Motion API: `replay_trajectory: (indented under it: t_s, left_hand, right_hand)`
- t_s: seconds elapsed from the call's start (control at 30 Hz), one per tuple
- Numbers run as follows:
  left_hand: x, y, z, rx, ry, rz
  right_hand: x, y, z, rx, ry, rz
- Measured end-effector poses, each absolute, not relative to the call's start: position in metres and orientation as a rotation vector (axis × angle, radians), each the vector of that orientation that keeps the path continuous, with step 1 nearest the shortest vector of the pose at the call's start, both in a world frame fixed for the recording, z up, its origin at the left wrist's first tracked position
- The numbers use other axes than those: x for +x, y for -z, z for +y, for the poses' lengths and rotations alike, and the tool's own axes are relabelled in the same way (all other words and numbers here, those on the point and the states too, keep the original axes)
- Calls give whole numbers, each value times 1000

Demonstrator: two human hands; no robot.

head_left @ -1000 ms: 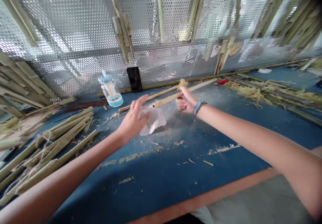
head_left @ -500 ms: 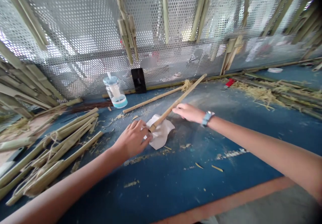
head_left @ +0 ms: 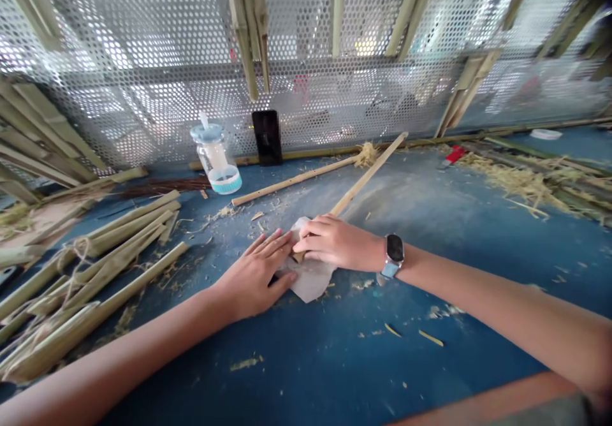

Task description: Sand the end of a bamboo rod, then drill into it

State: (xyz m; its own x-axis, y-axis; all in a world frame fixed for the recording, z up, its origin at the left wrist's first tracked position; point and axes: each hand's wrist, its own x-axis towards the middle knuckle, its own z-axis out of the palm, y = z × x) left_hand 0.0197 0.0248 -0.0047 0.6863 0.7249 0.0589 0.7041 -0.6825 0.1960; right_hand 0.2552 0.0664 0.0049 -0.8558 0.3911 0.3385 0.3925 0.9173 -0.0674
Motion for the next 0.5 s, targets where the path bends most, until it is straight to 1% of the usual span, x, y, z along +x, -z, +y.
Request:
replay_trajectory:
  t_s: [0.07,0.17,0.5]
  left_hand:
    - [20,4,26,2743,-154,1185]
    - [22,2,25,2768,-106,1216]
    - [25,4,20,2801,-76,1288]
  right_hand:
    - [259,-5,73,-573,-89,-2741]
    - [264,-6,78,-589,-125,-2768]
    - [270,-4,83,-613,-367,-2723]
